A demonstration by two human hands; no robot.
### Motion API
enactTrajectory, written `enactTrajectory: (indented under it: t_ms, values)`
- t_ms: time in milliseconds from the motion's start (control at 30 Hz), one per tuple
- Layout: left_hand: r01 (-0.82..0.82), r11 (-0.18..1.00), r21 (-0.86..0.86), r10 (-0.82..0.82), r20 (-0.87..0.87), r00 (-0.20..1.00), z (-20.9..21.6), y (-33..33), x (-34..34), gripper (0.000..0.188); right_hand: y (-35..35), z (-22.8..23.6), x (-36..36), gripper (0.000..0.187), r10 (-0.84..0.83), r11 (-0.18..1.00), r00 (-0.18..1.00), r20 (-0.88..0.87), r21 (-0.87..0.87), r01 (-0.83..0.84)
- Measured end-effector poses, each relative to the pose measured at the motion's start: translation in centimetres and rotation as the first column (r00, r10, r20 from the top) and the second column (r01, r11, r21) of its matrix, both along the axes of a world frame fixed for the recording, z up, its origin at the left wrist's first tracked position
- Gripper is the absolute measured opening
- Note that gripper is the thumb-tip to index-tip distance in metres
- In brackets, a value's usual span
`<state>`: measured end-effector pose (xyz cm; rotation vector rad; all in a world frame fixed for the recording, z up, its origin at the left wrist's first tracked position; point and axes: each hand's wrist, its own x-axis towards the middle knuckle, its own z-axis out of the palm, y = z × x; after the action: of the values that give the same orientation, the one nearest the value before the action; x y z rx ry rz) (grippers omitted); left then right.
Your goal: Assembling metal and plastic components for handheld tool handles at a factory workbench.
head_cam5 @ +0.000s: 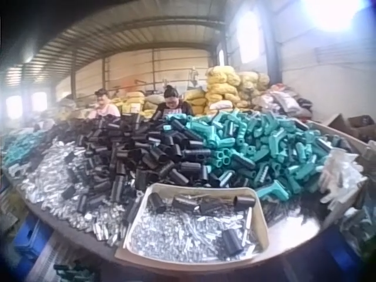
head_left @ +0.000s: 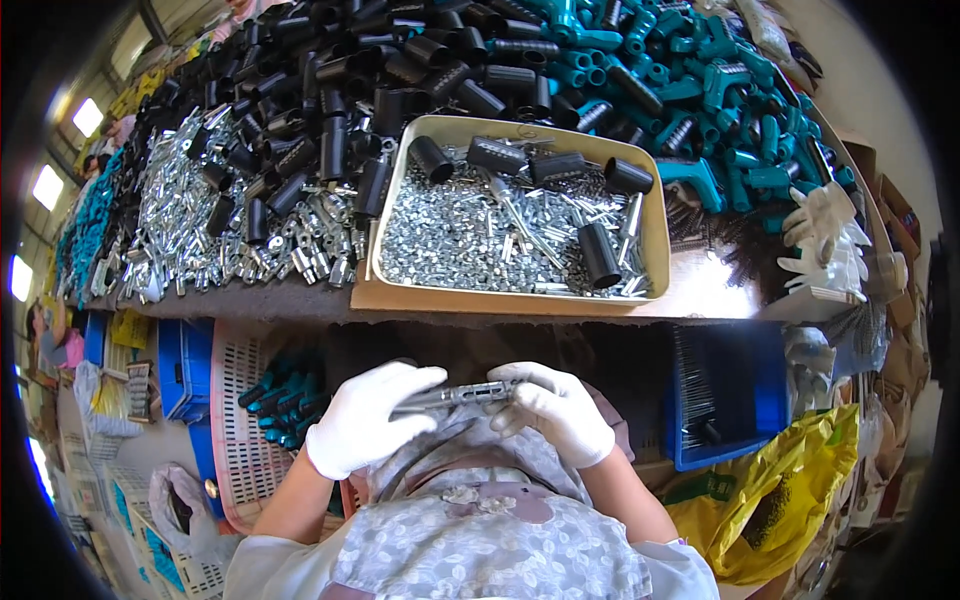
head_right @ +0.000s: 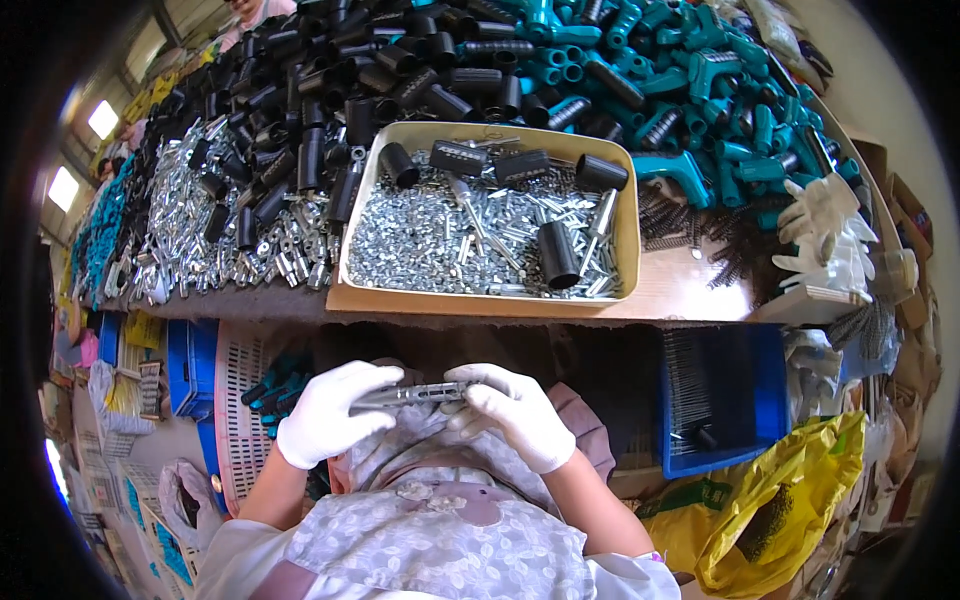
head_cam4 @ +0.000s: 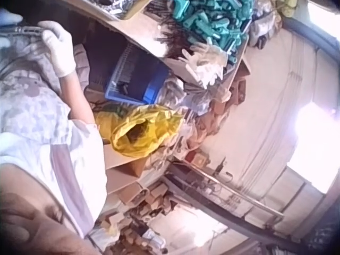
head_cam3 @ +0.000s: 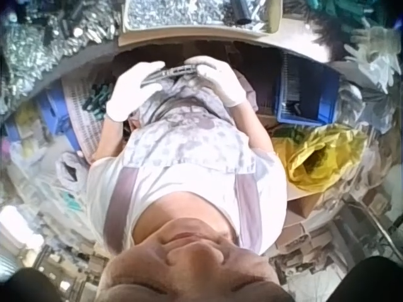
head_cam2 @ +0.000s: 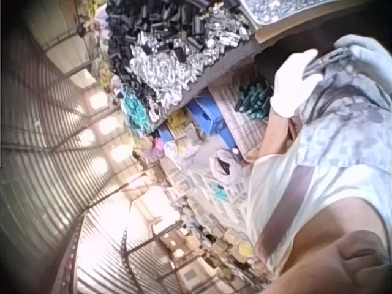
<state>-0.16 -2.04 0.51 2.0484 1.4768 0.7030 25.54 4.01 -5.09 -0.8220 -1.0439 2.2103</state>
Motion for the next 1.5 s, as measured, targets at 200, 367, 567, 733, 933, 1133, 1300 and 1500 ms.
enactTrajectory:
  t_ms: [200, 367, 567, 733, 933, 1133, 1300, 1500]
  values:
    - [0.156, 0.984, 0.081, -0.143, -0.141, 0.98, -1.3, 0.6, 2.8, 0.042, -2.1, -1.9, -0.4, 0.041, 0.168, 0.986, 0.986, 0.006, -0.005, -0.168]
    - [0.116, 0.993, 0.001, -0.116, 0.043, 0.992, -5.4, -0.5, 3.9, 0.029, -2.3, -4.4, 2.6, 0.05, 0.014, 0.863, 0.968, 0.249, 0.486, -0.137]
    - [-0.132, 0.968, -0.213, 0.179, 0.222, 0.958, -5.7, 0.1, 7.1, 0.03, 2.3, -5.6, 18.5, 0.018, -0.794, 0.585, 0.42, 0.44, 0.741, 0.329]
    - [-0.114, 0.952, -0.283, 0.195, 0.277, 0.941, -5.8, 1.3, 6.5, 0.036, -0.5, -13.1, 31.0, 0.016, -0.589, 0.795, -0.121, 0.799, 0.546, -0.265]
    - [-0.153, 0.862, -0.483, 0.362, 0.375, 0.853, -6.7, 0.9, 6.9, 0.04, -0.4, -16.4, 29.7, 0.018, -0.29, 0.855, -0.33, 0.898, 0.088, -0.51]
    - [-0.135, 0.923, -0.361, 0.275, 0.371, 0.887, -6.3, 0.8, 7.7, 0.039, 1.1, -16.8, 27.1, 0.021, -0.199, 0.72, -0.394, 0.897, -0.138, -0.68]
    - [-0.148, 0.906, -0.397, 0.314, 0.395, 0.864, -7.1, 0.3, 7.1, 0.038, 0.8, -16.8, 29.7, 0.02, -0.264, 0.673, -0.36, 0.895, -0.097, -0.734]
    - [-0.158, 0.874, -0.46, 0.387, 0.461, 0.799, -7.3, -0.4, 5.4, 0.038, 1.9, -8.7, 33.2, 0.015, -0.764, 0.639, -0.287, 0.577, 0.735, -0.224]
